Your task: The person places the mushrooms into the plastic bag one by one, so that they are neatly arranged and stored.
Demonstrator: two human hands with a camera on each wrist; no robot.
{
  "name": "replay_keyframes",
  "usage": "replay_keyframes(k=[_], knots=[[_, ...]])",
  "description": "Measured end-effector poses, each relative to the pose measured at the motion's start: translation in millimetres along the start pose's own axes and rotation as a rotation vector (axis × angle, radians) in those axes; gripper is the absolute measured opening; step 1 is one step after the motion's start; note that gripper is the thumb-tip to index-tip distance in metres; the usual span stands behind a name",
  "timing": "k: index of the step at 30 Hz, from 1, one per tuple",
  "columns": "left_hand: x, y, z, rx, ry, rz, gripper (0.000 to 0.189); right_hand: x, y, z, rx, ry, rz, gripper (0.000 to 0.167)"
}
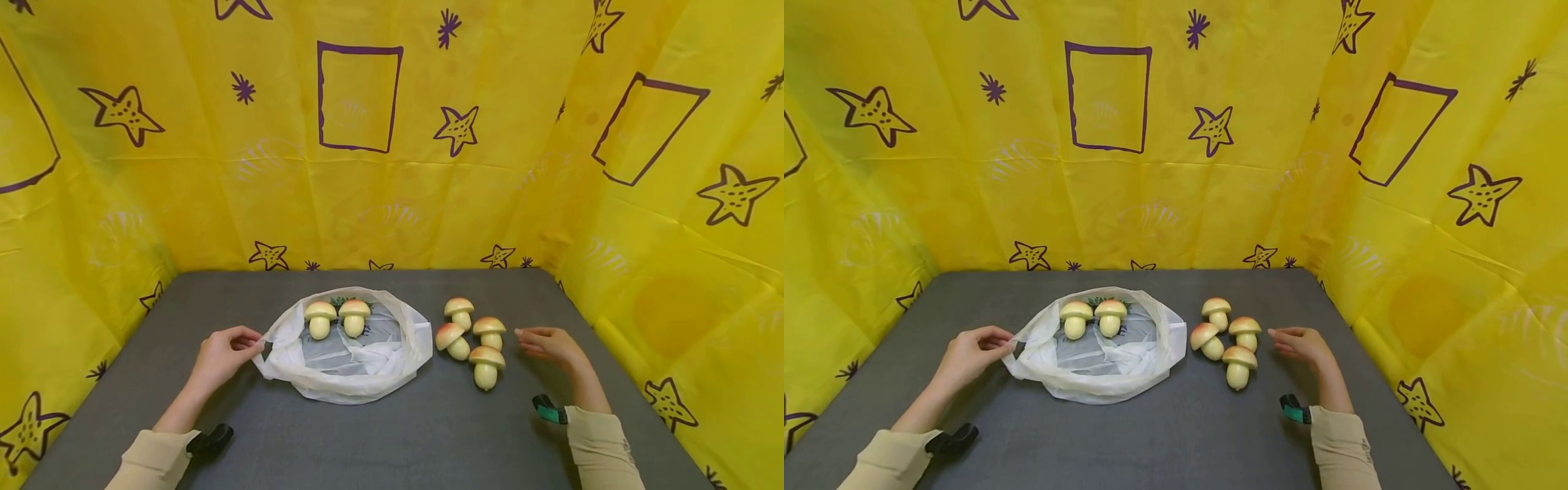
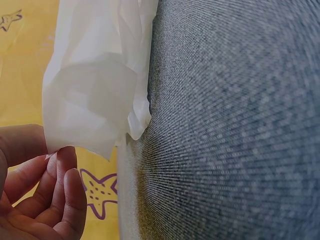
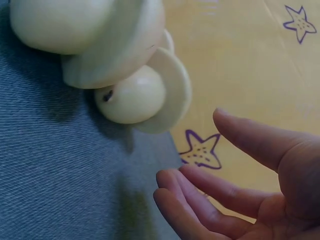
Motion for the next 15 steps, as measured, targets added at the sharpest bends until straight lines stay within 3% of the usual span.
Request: replay_keyframes(k=[15], knots=[[-1.2, -0.2, -0.4, -0.001, -0.007, 0.006, 0.017, -21, 13.8, -12, -0.009, 0.01, 0.035, 0.061]])
Point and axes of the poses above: each hand's wrist, its own y-axis towards the middle knuckle, its own x-axis out of the back of the hand, z = x × y, the point moved 10 cm from there along y, towards the middle knuckle, and after that the axes turned 4 degrees about z, right-handed, at the moved point
